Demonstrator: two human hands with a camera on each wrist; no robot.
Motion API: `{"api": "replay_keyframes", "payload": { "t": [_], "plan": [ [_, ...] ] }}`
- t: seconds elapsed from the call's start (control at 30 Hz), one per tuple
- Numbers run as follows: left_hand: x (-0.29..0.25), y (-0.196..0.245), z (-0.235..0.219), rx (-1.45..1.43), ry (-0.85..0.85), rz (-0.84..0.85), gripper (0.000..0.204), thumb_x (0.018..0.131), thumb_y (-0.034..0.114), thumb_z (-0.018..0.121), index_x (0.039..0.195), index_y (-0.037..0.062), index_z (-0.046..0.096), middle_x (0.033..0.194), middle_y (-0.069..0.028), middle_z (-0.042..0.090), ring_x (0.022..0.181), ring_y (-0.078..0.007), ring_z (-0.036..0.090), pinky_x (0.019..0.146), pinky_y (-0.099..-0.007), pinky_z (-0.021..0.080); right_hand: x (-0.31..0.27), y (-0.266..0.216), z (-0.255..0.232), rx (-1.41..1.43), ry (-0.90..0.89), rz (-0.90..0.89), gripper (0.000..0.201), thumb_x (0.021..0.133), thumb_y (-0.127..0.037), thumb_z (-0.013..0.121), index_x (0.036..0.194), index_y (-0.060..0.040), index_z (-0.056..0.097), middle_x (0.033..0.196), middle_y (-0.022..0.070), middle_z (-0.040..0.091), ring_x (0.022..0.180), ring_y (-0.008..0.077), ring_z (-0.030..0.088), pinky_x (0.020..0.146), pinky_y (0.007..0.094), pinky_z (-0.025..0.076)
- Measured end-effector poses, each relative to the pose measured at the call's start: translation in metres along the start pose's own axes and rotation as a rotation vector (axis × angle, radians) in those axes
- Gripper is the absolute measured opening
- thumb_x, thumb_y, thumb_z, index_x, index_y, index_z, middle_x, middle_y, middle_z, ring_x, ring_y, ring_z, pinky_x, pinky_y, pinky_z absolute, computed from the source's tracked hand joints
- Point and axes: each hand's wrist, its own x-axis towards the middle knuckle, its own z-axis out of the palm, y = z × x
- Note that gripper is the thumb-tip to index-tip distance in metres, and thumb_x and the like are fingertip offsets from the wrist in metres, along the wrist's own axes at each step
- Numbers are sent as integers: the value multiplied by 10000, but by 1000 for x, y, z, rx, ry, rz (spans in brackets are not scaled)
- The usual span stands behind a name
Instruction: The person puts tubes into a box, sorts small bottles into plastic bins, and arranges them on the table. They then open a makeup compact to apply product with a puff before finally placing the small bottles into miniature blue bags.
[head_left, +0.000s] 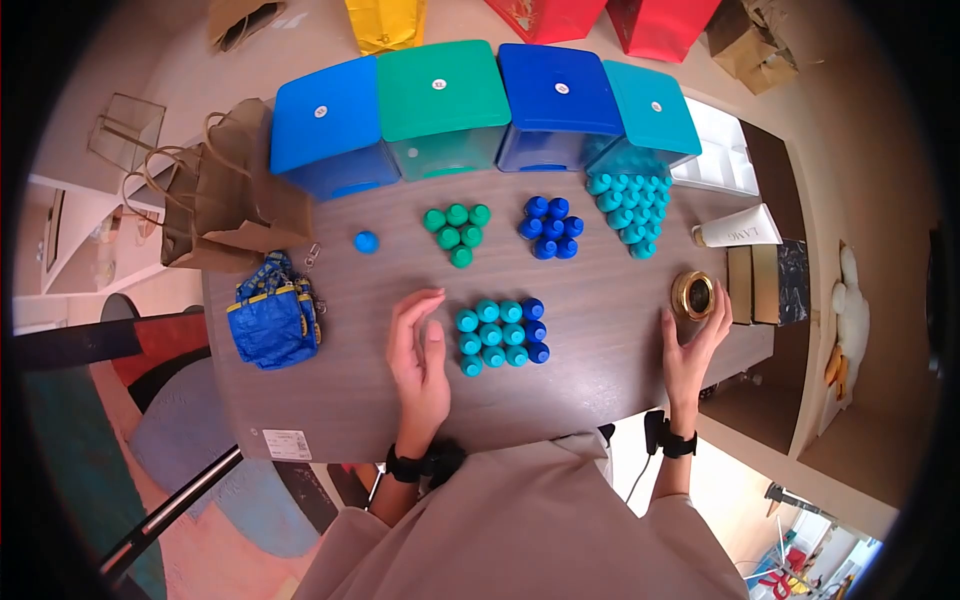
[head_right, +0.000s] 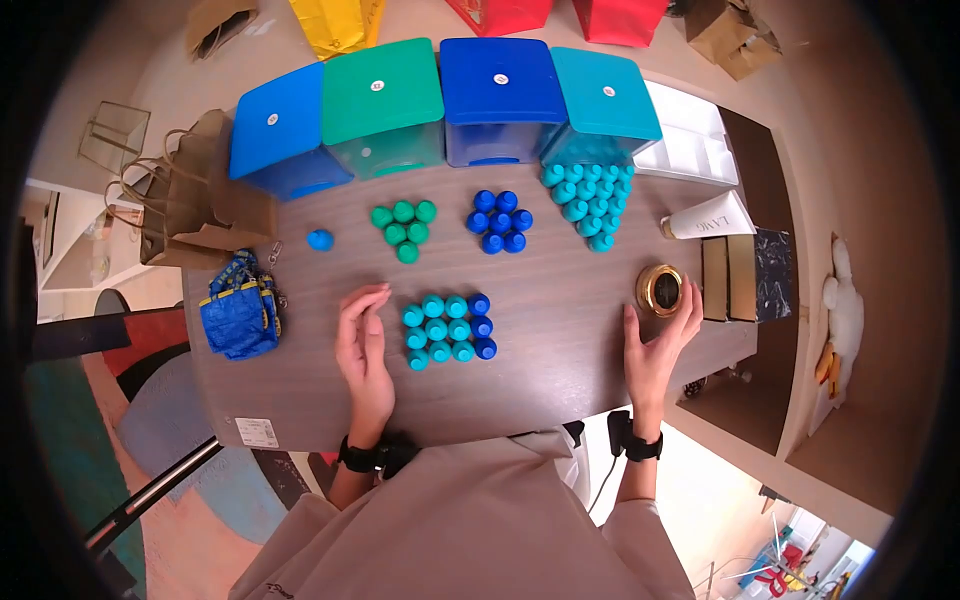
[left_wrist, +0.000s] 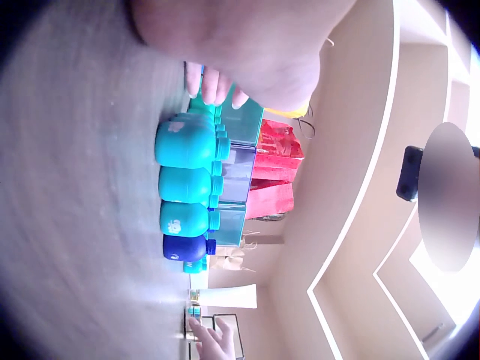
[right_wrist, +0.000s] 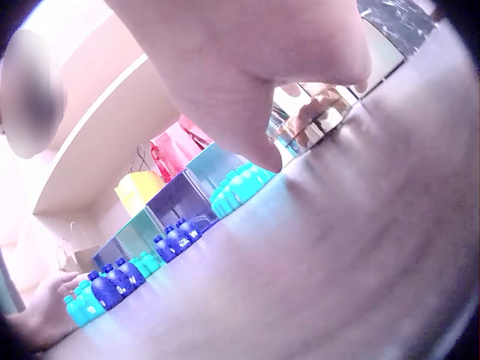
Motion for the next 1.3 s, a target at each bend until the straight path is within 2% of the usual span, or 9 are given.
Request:
{"api": "replay_keyframes", "payload": {
  "t": [0.3, 0.33, 0.37, 0.43, 0.47, 0.6, 0.77, 0.93, 1.3],
  "plan": [
    [4, 9, -4, 124, -176, 63, 361, 1052, 46, 592, 1402, -27, 638, 1477, -218, 646, 1397, -357, 609, 1198, -452, 439, -9, 17, 17, -16, -132, -19, 661, 1089, -92, 648, 1700, -76, 396, 1681, 270, 384, 1549, 452, 378, 1263, 541, 333],
    [7, 8, -5, 133, -244, 79, 499, 981, 88, 753, 1451, 1, 612, 1526, -210, 610, 1423, -374, 584, 1205, -471, 437, -8, 16, 17, -45, -127, -48, 678, 1092, -82, 638, 1714, -75, 370, 1707, 269, 349, 1556, 455, 365, 1266, 550, 324],
    [7, 9, -6, 141, -248, 80, 499, 980, 88, 753, 1451, 1, 612, 1526, -210, 610, 1423, -374, 584, 1205, -471, 437, -8, 13, 17, -38, -128, -43, 678, 1092, -82, 638, 1714, -75, 370, 1707, 269, 349, 1556, 455, 365, 1266, 550, 324],
    [7, 15, -5, 204, -382, 111, 789, 829, 162, 949, 1511, 43, 569, 1587, -195, 553, 1458, -390, 543, 1215, -494, 436, -10, 4, 18, -117, -34, -54, 700, 1084, -71, 650, 1715, -51, 348, 1736, 267, 303, 1562, 462, 353, 1267, 564, 317],
    [7, 9, -9, 238, -460, 95, 1097, 629, 266, 1082, 1561, 72, 536, 1657, -182, 468, 1517, -381, 484, 1243, -507, 417, -12, 1, 17, -112, 1, -76, 747, 1037, -53, 698, 1699, -23, 352, 1729, 280, 295, 1563, 472, 346, 1271, 569, 307],
    [15, 22, -11, 300, -568, 111, 1136, 628, 226, 1067, 1608, 108, 505, 1672, -170, 431, 1520, -409, 464, 1218, -532, 452, -38, -4, 9, 66, -49, -310, 812, 907, -62, 805, 1628, -13, 434, 1631, 313, 399, 1503, 492, 430, 1234, 577, 365],
    [20, 17, -2, 302, -712, 86, 1111, 659, 227, 1063, 1616, 114, 510, 1668, -167, 432, 1520, -404, 474, 1221, -516, 463, -57, -54, 22, 355, -395, -553, 1066, 718, -184, 1009, 1603, -44, 431, 1605, 303, 454, 1429, 492, 511, 1143, 574, 478],
    [18, 10, 16, 284, -617, 176, 1024, 640, 150, 1039, 1550, 73, 576, 1530, -149, 587, 1388, -380, 594, 1125, -487, 525, -49, -96, 42, 464, -520, -479, 1166, 710, -171, 1009, 1662, -33, 348, 1711, 334, 344, 1527, 564, 423, 1218, 616, 422],
    [11, 8, 21, 341, -637, 187, 970, 645, 120, 1020, 1513, 55, 591, 1459, -168, 614, 1328, -395, 610, 1087, -477, 540, -39, -108, 50, 476, -643, -430, 1060, 694, -70, 935, 1618, -1, 421, 1690, 309, 380, 1513, 532, 457, 1215, 553, 448]
  ]
}}
